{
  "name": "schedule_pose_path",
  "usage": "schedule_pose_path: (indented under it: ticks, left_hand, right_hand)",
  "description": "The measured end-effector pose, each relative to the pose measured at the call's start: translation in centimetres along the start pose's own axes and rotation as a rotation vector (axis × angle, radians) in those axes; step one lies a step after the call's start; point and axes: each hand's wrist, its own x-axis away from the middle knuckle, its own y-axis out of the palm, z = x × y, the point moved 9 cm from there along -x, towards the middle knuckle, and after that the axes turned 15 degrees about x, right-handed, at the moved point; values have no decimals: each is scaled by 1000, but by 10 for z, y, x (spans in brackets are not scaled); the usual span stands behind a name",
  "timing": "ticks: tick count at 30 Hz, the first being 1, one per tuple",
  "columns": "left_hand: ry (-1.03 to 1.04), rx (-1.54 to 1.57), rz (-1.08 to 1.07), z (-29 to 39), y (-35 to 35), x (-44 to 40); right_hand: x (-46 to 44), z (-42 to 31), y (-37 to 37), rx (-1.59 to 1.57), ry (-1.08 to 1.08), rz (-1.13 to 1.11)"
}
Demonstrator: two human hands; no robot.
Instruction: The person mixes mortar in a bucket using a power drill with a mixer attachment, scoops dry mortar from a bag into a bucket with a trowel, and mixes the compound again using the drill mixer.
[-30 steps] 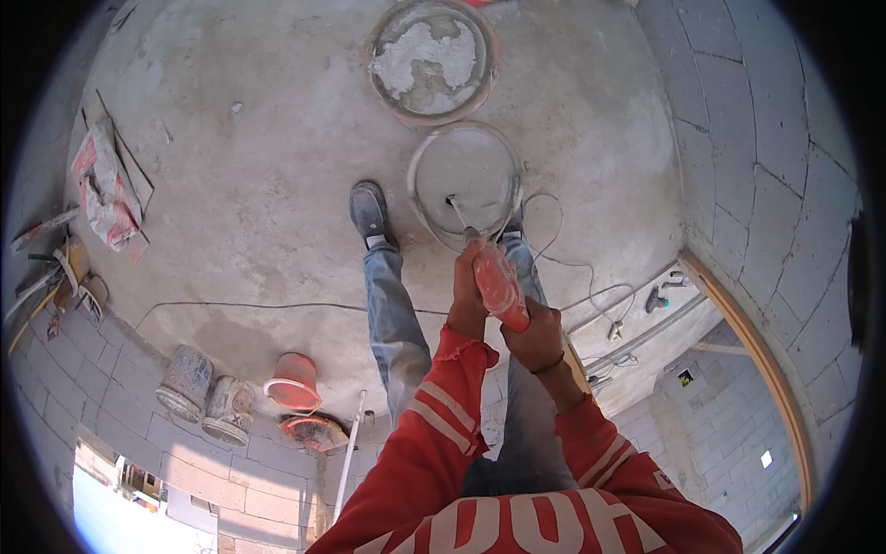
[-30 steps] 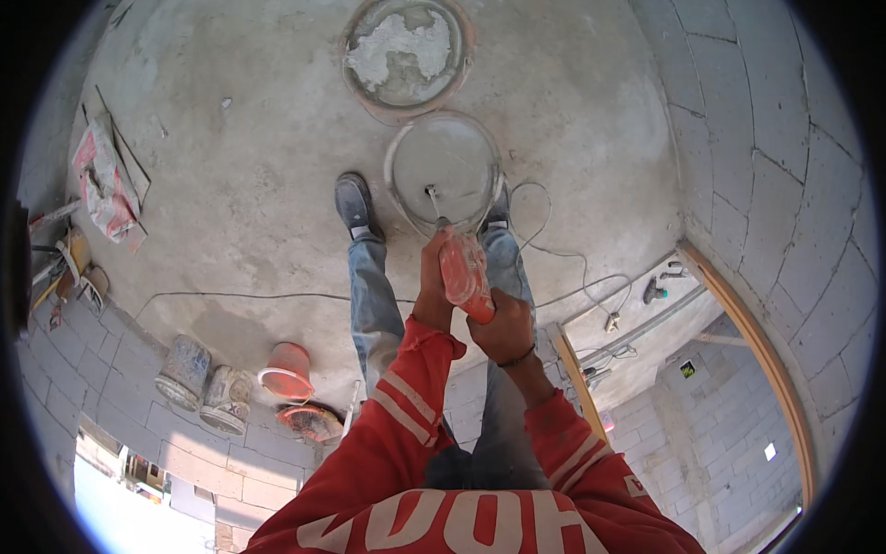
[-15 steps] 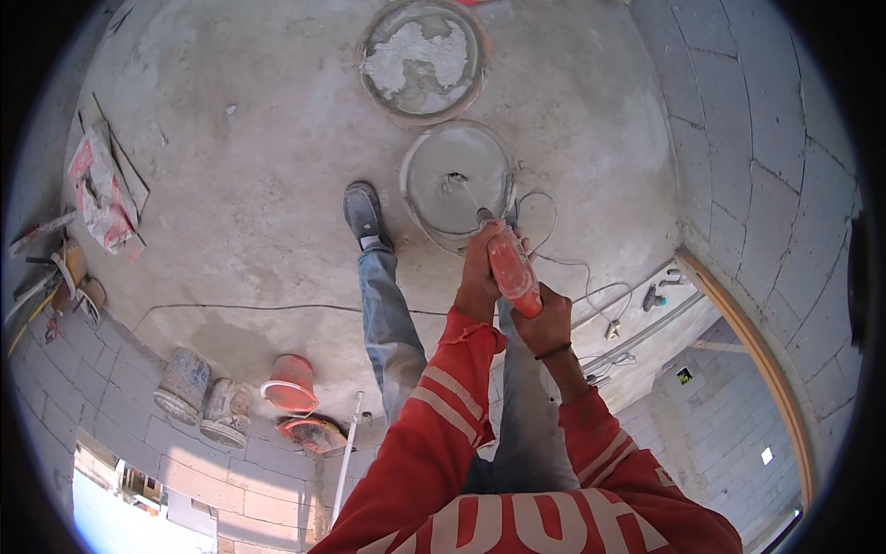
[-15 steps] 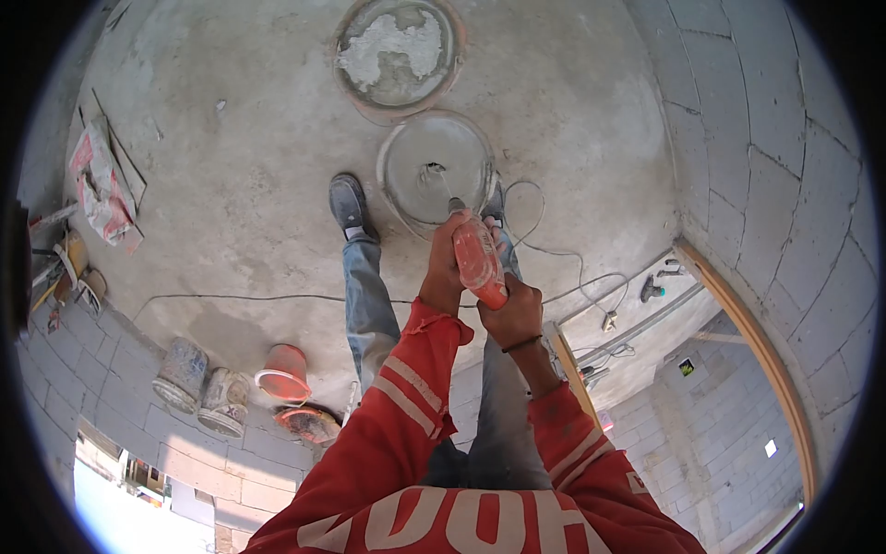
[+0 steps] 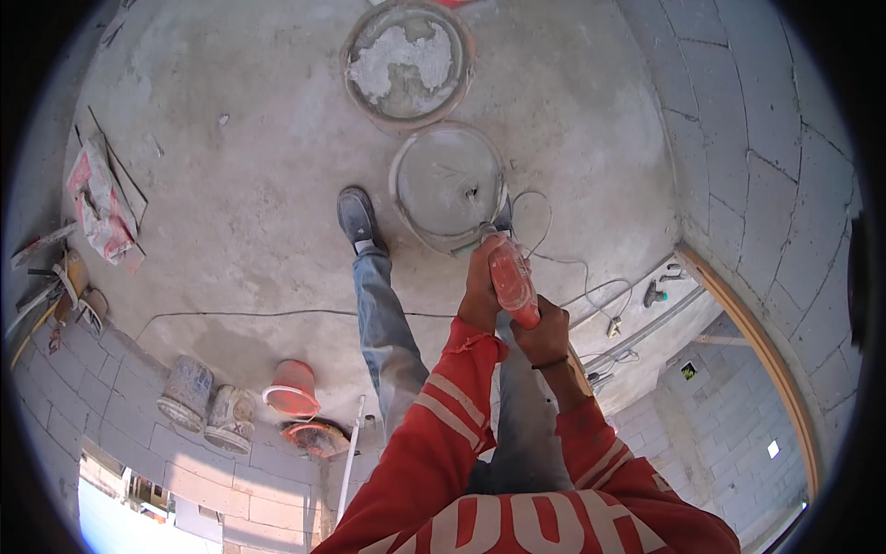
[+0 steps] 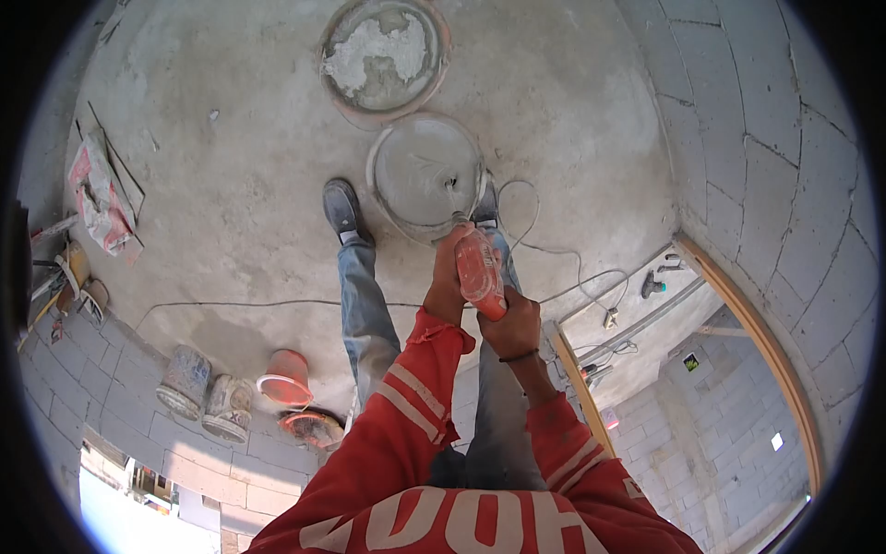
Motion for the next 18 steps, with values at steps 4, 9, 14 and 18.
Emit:
schedule_pose_path:
  ticks: [4, 9, 14, 18]
  left_hand:
    - [3, 22, 8, 8, 1, 3]
    - [-9, 18, -9, 19, 13, 5]
    - [-7, 74, -8, 21, 25, 2]
    - [13, 41, -47, 28, 34, 6]
  right_hand:
    - [-1, -10, 2, -12, 10, -40]
    - [-8, -19, 3, -14, -33, -9]
    - [-16, -27, -5, -47, -36, 2]
    - [-21, -29, -3, -27, -88, 21]
